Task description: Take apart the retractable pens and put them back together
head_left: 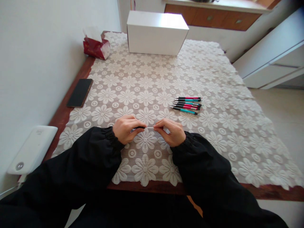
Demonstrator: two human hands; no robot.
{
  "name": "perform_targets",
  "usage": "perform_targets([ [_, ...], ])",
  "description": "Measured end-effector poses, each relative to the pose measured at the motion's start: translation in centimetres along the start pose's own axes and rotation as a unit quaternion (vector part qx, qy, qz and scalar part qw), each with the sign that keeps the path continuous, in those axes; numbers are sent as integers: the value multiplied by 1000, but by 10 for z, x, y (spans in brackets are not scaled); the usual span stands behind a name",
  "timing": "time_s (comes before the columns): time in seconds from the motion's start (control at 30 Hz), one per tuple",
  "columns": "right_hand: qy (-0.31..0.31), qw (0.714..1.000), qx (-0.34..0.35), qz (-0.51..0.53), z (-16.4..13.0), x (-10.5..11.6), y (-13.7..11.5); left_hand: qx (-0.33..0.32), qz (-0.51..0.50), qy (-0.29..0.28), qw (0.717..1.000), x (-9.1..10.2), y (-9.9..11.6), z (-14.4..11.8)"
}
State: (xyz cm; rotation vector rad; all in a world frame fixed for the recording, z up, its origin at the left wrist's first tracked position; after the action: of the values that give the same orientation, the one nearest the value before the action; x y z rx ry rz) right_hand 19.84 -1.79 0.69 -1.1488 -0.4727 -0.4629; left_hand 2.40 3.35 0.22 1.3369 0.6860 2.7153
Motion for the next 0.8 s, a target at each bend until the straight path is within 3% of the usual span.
perform_targets([
  [0.23, -5, 1000, -5, -29, 0, -2, 1, 14, -8, -21, 1000, 2, 5, 4],
  [0.8, 12, 999, 14, -49, 0, 0, -1, 22, -9, 2, 1000, 4, 4, 4],
])
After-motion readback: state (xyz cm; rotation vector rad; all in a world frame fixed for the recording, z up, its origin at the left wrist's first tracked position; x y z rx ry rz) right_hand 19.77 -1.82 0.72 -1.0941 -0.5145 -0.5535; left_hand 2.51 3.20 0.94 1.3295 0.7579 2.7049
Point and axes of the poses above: each hand's wrist, its own z-axis towards the middle knuckle, its own x-axis out of the back of the hand, y = z × x, the point moved 7 cm from there along z, towards the middle knuckle, and after that the axes turned 10 degrees about -x, right-handed, at the moved point
